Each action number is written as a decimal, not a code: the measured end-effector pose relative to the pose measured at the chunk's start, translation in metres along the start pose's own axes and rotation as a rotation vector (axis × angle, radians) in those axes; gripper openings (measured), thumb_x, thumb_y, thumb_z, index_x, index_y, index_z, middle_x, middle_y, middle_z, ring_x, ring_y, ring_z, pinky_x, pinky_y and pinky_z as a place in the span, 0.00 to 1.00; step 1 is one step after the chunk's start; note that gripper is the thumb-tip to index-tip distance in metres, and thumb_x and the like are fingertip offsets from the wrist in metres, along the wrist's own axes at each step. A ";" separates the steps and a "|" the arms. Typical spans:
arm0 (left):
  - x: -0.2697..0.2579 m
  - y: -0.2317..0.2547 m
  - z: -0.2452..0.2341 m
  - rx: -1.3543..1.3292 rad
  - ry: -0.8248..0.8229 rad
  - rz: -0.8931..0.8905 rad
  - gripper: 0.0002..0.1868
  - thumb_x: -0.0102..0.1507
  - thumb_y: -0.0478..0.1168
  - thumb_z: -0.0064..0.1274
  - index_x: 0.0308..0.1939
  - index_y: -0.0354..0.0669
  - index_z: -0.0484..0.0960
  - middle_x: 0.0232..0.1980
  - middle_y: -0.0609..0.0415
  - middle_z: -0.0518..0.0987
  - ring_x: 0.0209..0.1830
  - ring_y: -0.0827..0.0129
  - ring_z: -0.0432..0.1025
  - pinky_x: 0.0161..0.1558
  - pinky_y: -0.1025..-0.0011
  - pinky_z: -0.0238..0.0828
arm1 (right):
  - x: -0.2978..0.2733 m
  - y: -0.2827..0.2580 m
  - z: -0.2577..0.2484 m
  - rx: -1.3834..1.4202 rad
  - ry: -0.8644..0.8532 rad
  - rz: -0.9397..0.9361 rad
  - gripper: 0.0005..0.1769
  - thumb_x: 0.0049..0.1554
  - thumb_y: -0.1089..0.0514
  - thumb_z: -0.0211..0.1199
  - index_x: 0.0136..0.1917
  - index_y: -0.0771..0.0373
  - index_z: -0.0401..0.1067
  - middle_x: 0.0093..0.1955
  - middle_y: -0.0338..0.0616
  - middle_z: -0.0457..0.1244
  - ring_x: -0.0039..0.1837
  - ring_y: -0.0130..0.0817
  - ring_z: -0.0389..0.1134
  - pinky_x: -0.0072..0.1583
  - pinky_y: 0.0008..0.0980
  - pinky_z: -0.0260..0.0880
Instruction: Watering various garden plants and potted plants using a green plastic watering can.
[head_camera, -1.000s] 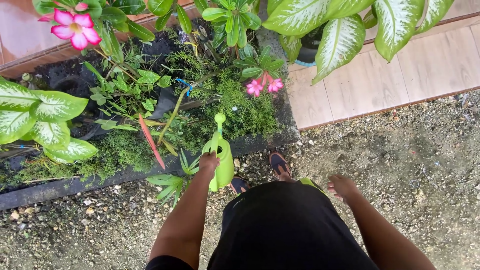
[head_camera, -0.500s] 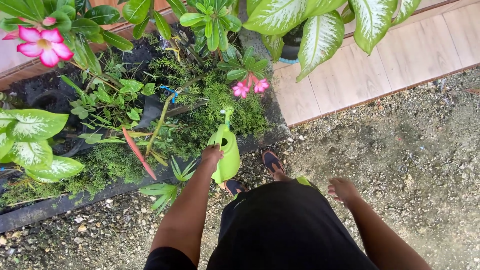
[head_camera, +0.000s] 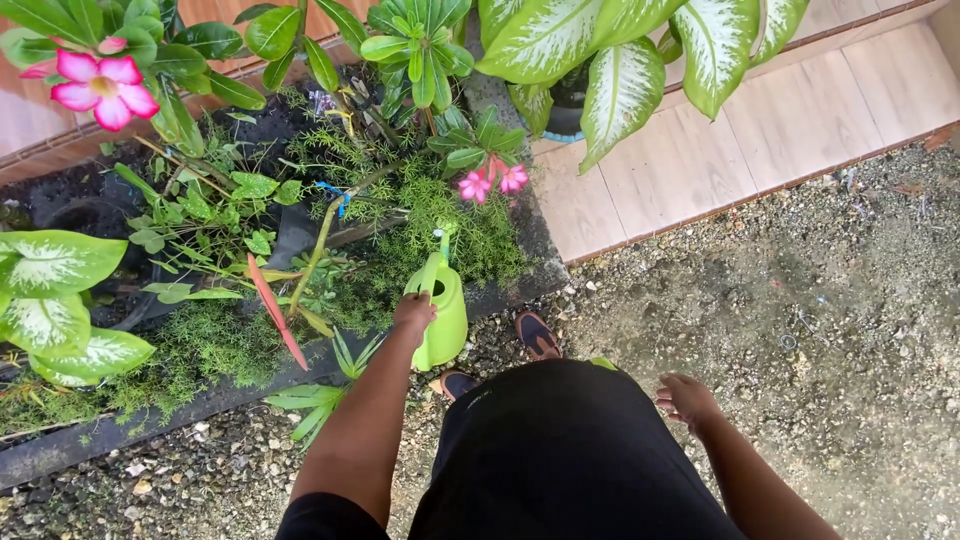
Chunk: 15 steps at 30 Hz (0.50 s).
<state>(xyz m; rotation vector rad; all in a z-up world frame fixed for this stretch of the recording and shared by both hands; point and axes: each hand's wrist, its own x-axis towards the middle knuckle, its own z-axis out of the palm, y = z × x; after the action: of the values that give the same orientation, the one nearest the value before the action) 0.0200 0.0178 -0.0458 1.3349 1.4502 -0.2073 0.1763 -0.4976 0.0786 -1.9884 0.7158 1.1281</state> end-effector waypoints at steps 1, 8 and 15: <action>-0.005 0.000 -0.004 -0.006 0.005 -0.002 0.26 0.71 0.56 0.46 0.64 0.41 0.76 0.41 0.46 0.87 0.35 0.68 0.83 0.46 0.71 0.80 | 0.002 0.001 0.001 -0.006 -0.003 -0.003 0.35 0.65 0.47 0.56 0.79 0.68 0.57 0.65 0.68 0.65 0.69 0.59 0.65 0.70 0.64 0.56; -0.017 -0.017 -0.039 -0.017 0.049 -0.037 0.27 0.71 0.56 0.45 0.66 0.42 0.75 0.43 0.49 0.87 0.38 0.68 0.83 0.48 0.69 0.79 | 0.007 -0.011 0.014 -0.071 -0.020 -0.025 0.33 0.65 0.48 0.57 0.77 0.67 0.60 0.64 0.67 0.66 0.67 0.58 0.67 0.68 0.62 0.60; -0.028 -0.043 -0.065 0.056 0.057 -0.032 0.25 0.69 0.57 0.48 0.63 0.48 0.78 0.40 0.54 0.87 0.36 0.70 0.83 0.46 0.69 0.80 | -0.010 -0.043 0.037 -0.161 -0.034 -0.074 0.33 0.66 0.49 0.56 0.78 0.69 0.59 0.64 0.68 0.66 0.67 0.57 0.67 0.67 0.60 0.61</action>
<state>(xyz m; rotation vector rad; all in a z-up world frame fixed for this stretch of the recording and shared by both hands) -0.0581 0.0333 -0.0212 1.3732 1.5239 -0.2338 0.1862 -0.4415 0.0879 -2.1059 0.5444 1.2051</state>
